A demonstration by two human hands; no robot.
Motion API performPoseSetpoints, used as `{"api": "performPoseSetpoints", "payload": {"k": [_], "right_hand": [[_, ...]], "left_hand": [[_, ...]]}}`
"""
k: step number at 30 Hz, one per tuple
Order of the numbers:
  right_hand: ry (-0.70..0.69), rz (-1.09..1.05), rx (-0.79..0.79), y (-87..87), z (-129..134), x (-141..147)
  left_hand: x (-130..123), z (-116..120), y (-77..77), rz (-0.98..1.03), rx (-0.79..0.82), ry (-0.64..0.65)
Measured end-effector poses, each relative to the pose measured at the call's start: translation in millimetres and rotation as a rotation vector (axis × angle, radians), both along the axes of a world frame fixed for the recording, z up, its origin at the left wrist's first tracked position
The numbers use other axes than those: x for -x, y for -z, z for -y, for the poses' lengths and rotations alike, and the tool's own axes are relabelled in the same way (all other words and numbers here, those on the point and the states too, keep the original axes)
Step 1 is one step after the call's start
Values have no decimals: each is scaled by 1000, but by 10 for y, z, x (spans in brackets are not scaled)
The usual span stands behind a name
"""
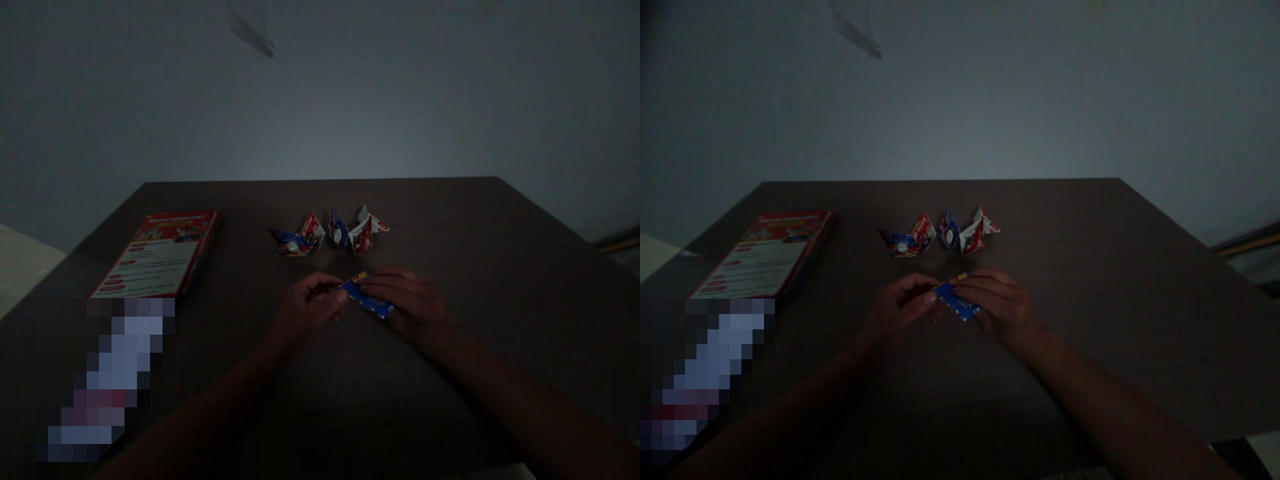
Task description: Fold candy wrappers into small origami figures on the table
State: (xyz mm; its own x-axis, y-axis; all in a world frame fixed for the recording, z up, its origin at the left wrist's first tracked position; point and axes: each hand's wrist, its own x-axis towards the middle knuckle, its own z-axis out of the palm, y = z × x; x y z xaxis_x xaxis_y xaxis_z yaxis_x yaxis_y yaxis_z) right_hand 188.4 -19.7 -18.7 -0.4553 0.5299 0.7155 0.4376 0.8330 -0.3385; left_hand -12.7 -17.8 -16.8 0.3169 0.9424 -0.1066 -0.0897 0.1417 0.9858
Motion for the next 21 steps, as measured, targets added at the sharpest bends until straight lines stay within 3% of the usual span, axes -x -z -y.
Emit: {"api": "performPoseSetpoints", "payload": {"k": [3,6,9,12,17,21], "right_hand": [[80,-141,230,-7,13,36],[213,-302,555,-21,38,86],[202,-400,890,-40,47,121],[130,-435,1107,-46,34,131],[49,-456,1219,4,-9,117],[109,-442,1139,63,-52,90]], "left_hand": [[15,1,-19,-186,-238,-34],[20,-15,-11,-324,-388,-62],[20,-37,16,-409,-411,-88],[22,-52,37,-486,-390,-81],[23,-62,49,-588,-363,-52],[34,-90,81,-689,-358,-61]]}}
